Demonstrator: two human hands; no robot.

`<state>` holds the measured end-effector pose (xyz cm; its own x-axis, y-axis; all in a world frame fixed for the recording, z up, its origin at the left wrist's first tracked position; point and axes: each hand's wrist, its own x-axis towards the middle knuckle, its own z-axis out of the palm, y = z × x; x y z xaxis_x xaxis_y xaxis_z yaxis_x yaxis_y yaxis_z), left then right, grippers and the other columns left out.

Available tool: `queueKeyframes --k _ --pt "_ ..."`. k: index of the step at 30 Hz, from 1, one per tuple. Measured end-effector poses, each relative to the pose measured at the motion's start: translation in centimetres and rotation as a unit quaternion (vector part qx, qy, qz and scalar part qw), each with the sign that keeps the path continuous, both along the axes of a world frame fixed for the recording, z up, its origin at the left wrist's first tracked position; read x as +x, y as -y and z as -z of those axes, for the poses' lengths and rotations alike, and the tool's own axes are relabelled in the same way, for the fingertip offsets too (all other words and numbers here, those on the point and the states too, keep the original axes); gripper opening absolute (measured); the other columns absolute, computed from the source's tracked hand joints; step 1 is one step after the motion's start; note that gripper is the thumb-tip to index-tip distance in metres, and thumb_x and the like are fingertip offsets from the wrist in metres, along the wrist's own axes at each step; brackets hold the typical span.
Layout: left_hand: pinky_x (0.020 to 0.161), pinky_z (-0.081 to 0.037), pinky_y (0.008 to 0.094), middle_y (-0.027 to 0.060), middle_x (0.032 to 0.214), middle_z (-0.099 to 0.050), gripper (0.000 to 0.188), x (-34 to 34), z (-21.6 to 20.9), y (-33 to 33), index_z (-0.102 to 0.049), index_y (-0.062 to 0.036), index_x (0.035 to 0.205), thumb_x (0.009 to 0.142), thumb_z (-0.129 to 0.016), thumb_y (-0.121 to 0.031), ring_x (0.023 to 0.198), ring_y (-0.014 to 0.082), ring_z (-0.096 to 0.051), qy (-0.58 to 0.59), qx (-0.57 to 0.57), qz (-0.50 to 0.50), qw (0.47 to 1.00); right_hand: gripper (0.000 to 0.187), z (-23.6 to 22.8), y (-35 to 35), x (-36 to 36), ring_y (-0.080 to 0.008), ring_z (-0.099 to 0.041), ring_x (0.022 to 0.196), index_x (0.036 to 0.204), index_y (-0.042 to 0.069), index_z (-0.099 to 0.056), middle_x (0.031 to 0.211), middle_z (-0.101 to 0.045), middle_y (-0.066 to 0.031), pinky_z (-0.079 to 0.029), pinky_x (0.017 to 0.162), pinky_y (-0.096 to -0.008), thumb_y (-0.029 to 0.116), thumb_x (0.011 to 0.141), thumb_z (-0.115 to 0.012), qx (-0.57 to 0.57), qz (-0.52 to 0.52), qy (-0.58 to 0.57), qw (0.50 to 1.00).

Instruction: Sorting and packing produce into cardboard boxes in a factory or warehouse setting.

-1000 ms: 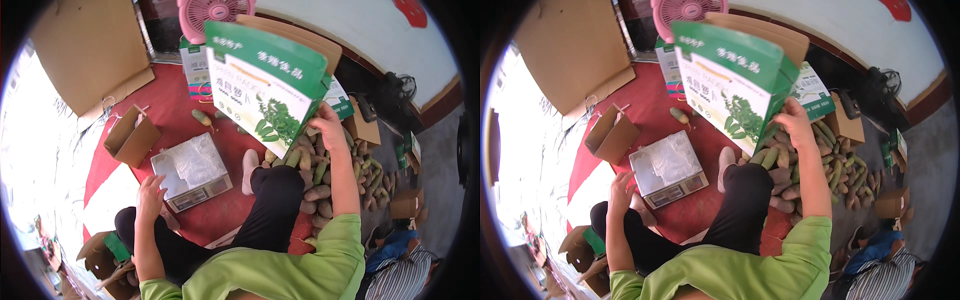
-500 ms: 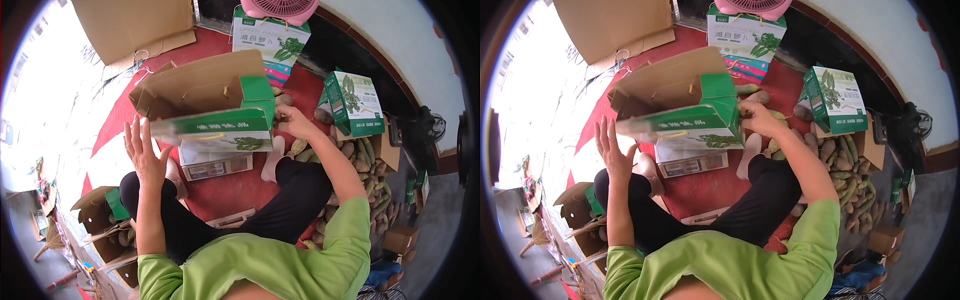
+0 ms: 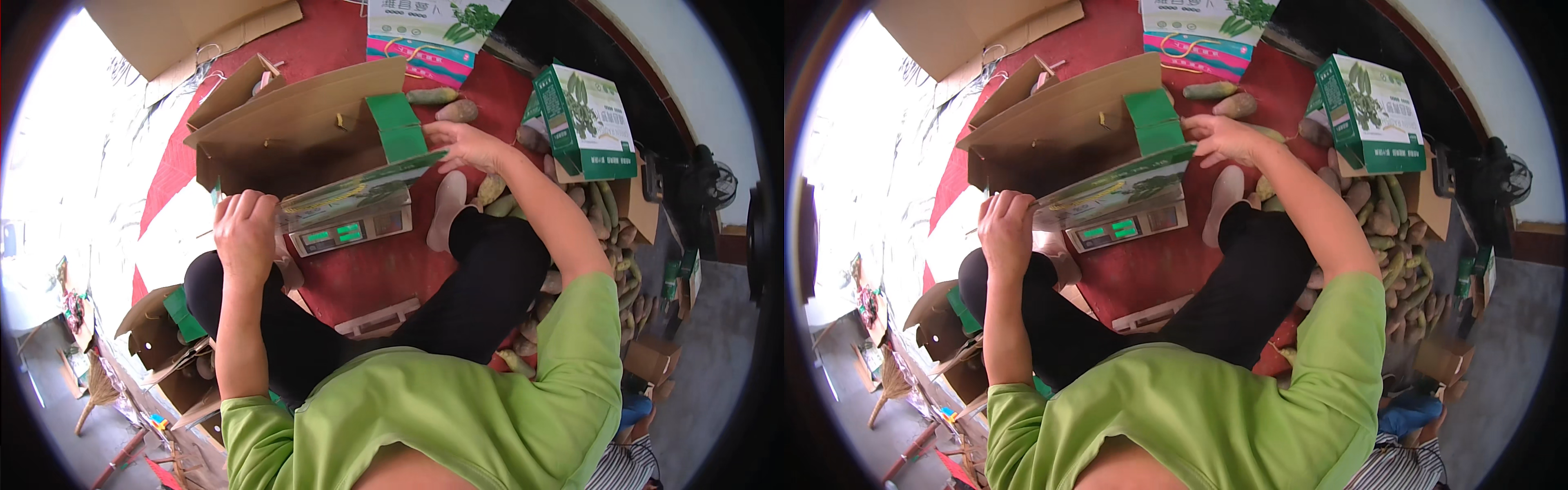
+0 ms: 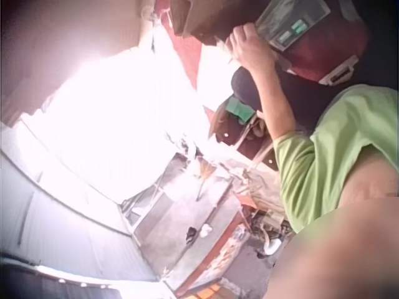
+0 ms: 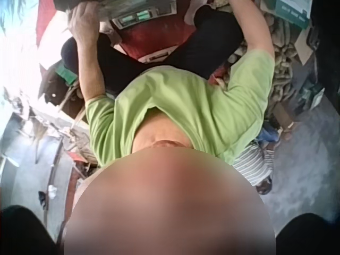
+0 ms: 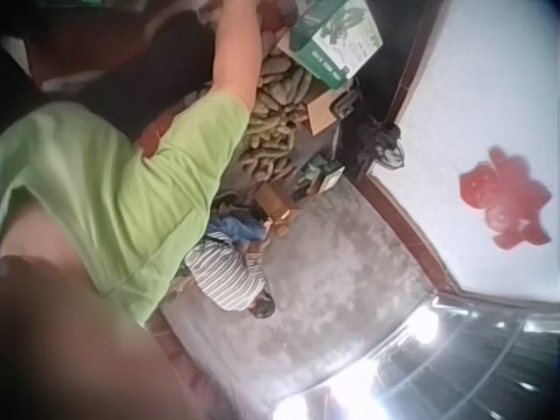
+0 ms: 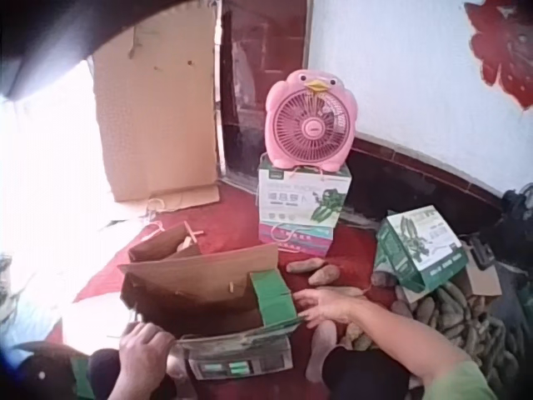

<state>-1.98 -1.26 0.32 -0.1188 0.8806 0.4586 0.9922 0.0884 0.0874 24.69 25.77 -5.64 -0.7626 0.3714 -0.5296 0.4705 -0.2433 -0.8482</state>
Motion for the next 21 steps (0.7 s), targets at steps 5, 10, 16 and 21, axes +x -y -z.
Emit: queueKeyframes --k 5,10,16,21 --pt "0.077 -0.045 0.0360 0.0036 0.079 -0.060 0.003 0.2 0.1 -0.3 -0.062 -0.0079 0.078 0.076 -0.063 -0.006 0.079 0.0230 -0.060 0.027 0.004 0.012 1.000 0.064 -0.5 -0.4 1.4 -0.0216 -0.051 0.118 0.142 0.008 -0.037 0.136 -0.049 -0.0116 -0.046 0.091 -0.0397 0.021 0.085 -0.063 0.009 0.023 -0.003 1.000" --pt "0.076 -0.044 0.0351 0.0042 0.082 -0.062 0.006 0.8 0.3 -0.6 -0.065 -0.0077 0.082 0.077 -0.066 -0.006 0.079 0.0237 -0.060 0.030 -0.023 0.001 0.999 0.058 -0.3 0.3 4.9 -0.0166 -0.055 0.109 0.138 0.008 -0.044 0.128 -0.055 -0.0097 -0.048 0.084 -0.0326 0.024 0.086 -0.066 0.070 0.081 -0.037 0.994" --pt "0.076 -0.046 0.0370 0.0036 0.085 -0.062 0.005 1.3 0.8 -1.1 -0.065 -0.0087 0.085 0.081 -0.066 -0.009 0.081 0.0263 -0.060 0.055 -0.051 -0.022 0.997 0.047 5.7 2.1 15.7 -0.0134 -0.057 0.099 0.130 0.008 -0.052 0.114 -0.061 -0.0051 -0.049 0.076 -0.0300 0.021 0.086 -0.064 0.144 0.291 0.071 0.943" --pt "0.073 -0.048 0.0374 0.0055 0.086 -0.062 0.005 1.6 0.4 -0.9 -0.065 -0.0059 0.086 0.081 -0.066 -0.007 0.082 0.0272 -0.061 0.058 -0.043 -0.015 0.997 0.038 15.7 8.8 24.5 -0.0137 -0.060 0.073 0.110 0.002 -0.064 0.092 -0.066 -0.0063 -0.049 0.058 -0.0285 0.017 0.075 -0.070 0.098 0.429 0.171 0.881"
